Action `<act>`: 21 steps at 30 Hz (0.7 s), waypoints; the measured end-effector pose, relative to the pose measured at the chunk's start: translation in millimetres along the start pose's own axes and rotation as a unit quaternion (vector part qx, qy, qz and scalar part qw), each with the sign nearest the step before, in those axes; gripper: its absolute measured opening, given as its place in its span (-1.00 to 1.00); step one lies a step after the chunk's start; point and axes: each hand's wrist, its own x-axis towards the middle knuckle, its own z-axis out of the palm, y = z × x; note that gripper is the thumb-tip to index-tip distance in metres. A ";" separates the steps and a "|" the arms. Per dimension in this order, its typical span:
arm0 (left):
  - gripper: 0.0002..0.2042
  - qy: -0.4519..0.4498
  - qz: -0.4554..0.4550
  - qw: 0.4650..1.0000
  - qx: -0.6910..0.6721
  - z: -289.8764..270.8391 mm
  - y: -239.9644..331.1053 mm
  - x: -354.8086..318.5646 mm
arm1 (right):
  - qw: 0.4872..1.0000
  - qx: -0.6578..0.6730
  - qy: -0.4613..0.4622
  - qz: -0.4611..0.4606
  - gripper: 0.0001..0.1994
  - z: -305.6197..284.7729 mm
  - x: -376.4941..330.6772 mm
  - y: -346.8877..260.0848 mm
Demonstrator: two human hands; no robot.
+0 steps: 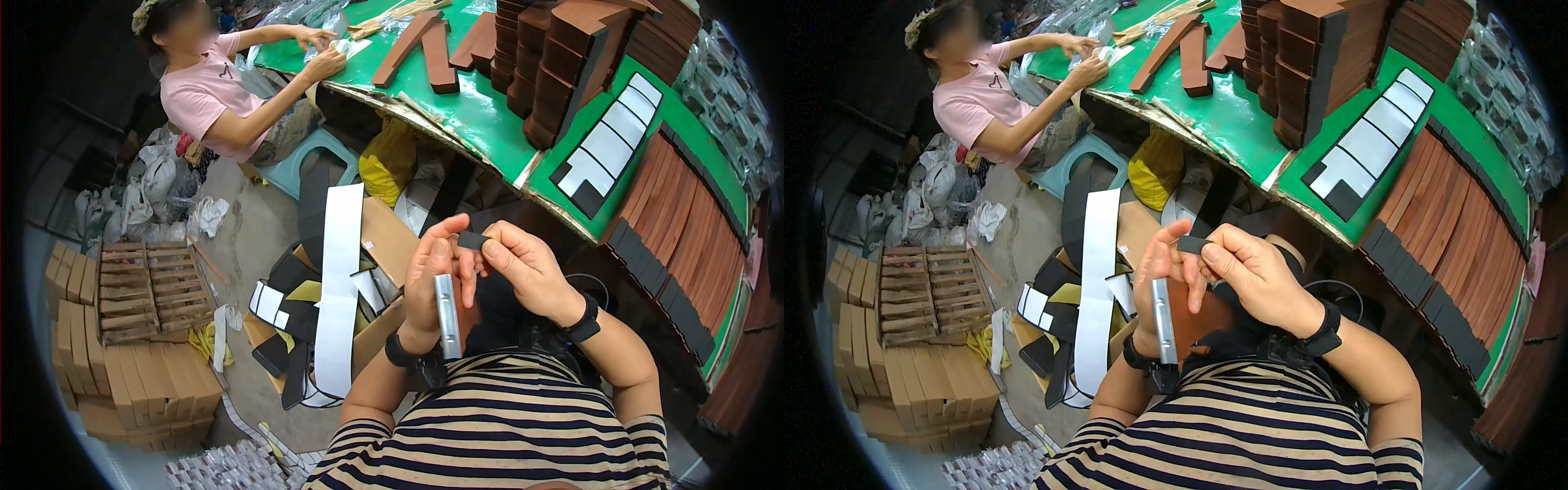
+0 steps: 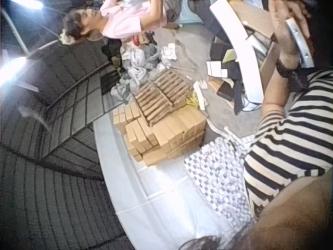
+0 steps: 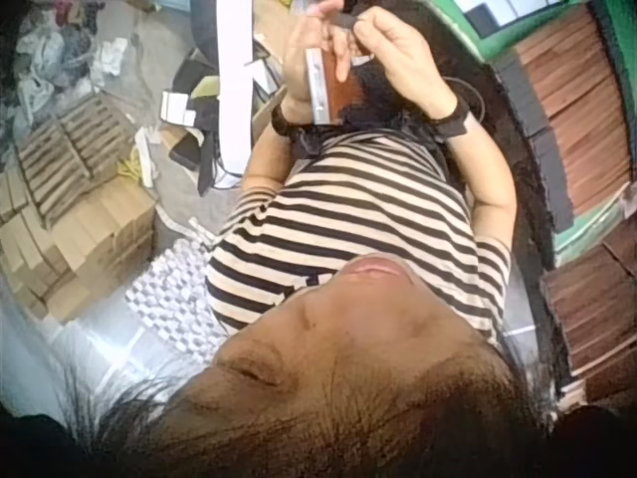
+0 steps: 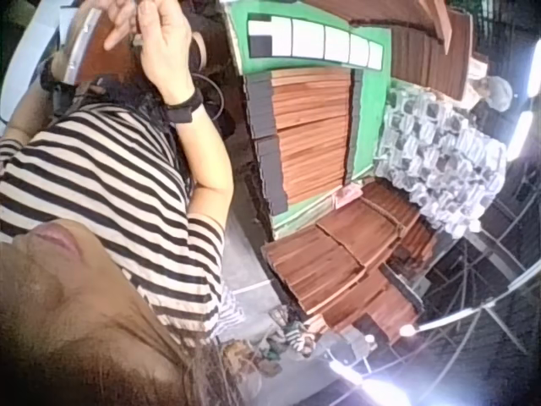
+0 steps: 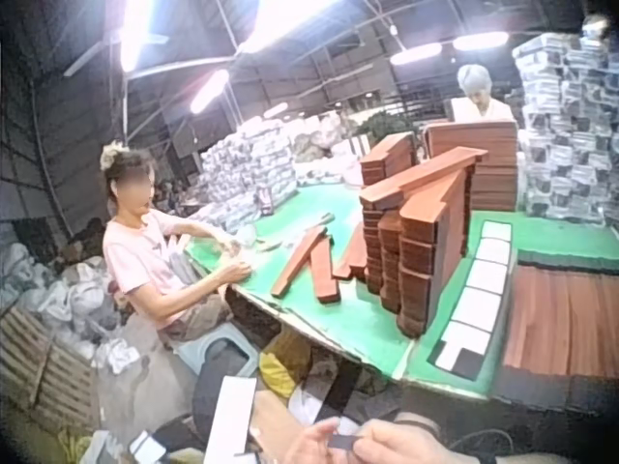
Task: Assembling or inspecting brown bamboo/wood furniture panels with black trim at a workstation.
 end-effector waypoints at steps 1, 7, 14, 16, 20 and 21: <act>-0.61 0.008 -0.005 1.000 0.024 4.1 2.5 0.0 | 1.000 -0.024 0.001 -0.009 -0.77 -0.8 0.1 -2.5; -0.72 0.024 -0.020 0.999 0.031 6.0 1.4 -2.3 | 0.953 -0.304 0.001 -0.010 -0.74 -1.8 -2.2 -27.1; -0.76 0.034 -0.046 0.998 0.023 4.1 -2.1 -0.4 | 0.857 -0.478 0.104 -0.164 -0.80 -0.6 -4.3 -35.9; -0.76 0.028 -0.056 0.998 0.023 6.2 -3.3 -0.4 | 0.858 -0.419 0.128 -0.270 -0.76 3.1 0.1 -39.5; -0.75 0.044 -0.062 0.997 0.023 5.8 -4.2 -0.7 | 0.832 -0.470 0.022 -0.293 -0.71 -0.9 -1.2 -39.5; -0.73 0.036 -0.060 0.997 0.024 5.2 -4.1 -0.4 | 0.826 -0.475 0.029 -0.303 -0.71 -0.9 -0.9 -38.2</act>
